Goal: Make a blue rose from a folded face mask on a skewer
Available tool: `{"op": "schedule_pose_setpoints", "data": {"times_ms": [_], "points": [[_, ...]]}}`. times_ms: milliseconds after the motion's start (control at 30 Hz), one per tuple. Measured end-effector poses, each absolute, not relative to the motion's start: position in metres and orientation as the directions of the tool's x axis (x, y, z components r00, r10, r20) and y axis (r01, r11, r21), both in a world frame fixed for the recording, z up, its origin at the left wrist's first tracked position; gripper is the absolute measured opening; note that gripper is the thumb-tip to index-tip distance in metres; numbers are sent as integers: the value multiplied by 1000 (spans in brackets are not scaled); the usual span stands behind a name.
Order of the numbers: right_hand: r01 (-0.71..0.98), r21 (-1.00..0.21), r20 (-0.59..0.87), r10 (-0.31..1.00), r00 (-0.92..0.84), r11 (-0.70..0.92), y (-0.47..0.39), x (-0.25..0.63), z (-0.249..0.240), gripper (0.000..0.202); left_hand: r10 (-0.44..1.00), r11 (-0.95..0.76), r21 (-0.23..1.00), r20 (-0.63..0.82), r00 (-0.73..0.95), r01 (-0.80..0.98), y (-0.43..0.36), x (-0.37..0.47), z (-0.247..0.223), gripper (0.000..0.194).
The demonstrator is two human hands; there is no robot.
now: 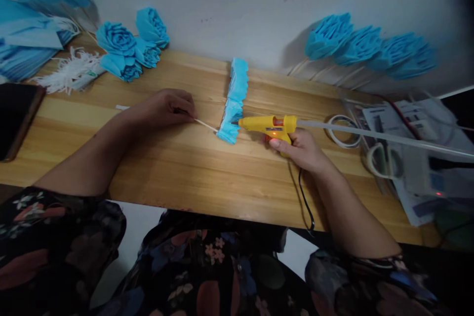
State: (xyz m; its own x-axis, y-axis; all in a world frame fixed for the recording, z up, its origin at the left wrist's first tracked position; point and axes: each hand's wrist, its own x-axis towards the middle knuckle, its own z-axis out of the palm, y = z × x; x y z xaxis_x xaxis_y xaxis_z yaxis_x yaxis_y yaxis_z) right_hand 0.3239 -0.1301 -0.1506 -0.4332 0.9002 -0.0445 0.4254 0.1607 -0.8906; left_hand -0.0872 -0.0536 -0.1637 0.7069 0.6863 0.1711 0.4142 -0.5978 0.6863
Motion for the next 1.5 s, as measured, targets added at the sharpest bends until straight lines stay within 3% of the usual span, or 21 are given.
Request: {"op": "schedule_pose_setpoints", "data": {"times_ms": [233,867,1500], "points": [[439,-871,-18,878,-478,221,-132,318,-149,47,676,-594,689,150,722,414,-53,-89,-163,39],[545,-792,-9,888,-460,275,-134,314,-152,52,683,-582,691,130,719,428,-52,-86,-160,57],[600,-755,-17,908,-419,263,-136,315,-160,60,680,-596,693,166,715,406,-51,-85,-164,47]]}}
